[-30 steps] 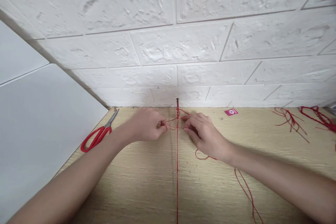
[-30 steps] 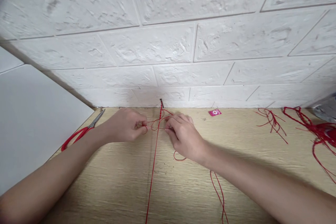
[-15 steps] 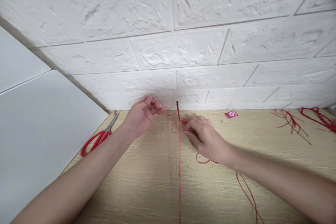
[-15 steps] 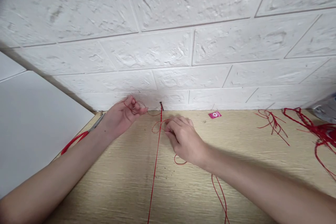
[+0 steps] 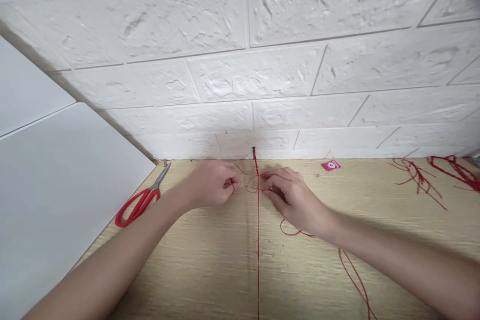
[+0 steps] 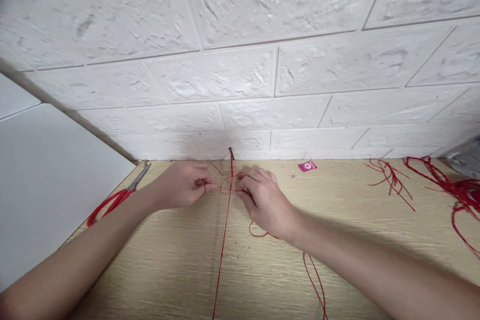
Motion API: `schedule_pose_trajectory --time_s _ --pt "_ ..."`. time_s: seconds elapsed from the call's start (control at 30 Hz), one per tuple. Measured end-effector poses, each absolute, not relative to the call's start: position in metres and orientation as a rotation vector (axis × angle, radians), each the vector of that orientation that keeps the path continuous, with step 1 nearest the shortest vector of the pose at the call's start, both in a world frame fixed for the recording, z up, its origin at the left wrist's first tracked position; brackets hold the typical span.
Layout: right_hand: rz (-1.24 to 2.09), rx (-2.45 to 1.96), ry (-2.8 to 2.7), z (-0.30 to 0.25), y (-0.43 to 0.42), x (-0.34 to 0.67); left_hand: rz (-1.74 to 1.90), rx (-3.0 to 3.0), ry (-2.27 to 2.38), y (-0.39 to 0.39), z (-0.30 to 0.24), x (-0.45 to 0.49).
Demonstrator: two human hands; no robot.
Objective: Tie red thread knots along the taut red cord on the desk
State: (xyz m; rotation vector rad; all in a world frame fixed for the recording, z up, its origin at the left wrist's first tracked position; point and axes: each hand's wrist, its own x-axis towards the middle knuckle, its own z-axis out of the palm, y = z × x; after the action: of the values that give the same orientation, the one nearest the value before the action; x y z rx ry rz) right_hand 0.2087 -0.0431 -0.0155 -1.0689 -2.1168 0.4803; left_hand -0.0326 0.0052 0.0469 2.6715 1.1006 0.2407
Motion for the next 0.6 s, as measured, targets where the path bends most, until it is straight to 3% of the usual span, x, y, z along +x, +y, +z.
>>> schedule_pose_trajectory --time_s 0.6 --pt "0.543 -1.038 -2.043 -0.013 -0.043 0.209 0.113 2.304 1.066 0.014 0.050 -0.048"
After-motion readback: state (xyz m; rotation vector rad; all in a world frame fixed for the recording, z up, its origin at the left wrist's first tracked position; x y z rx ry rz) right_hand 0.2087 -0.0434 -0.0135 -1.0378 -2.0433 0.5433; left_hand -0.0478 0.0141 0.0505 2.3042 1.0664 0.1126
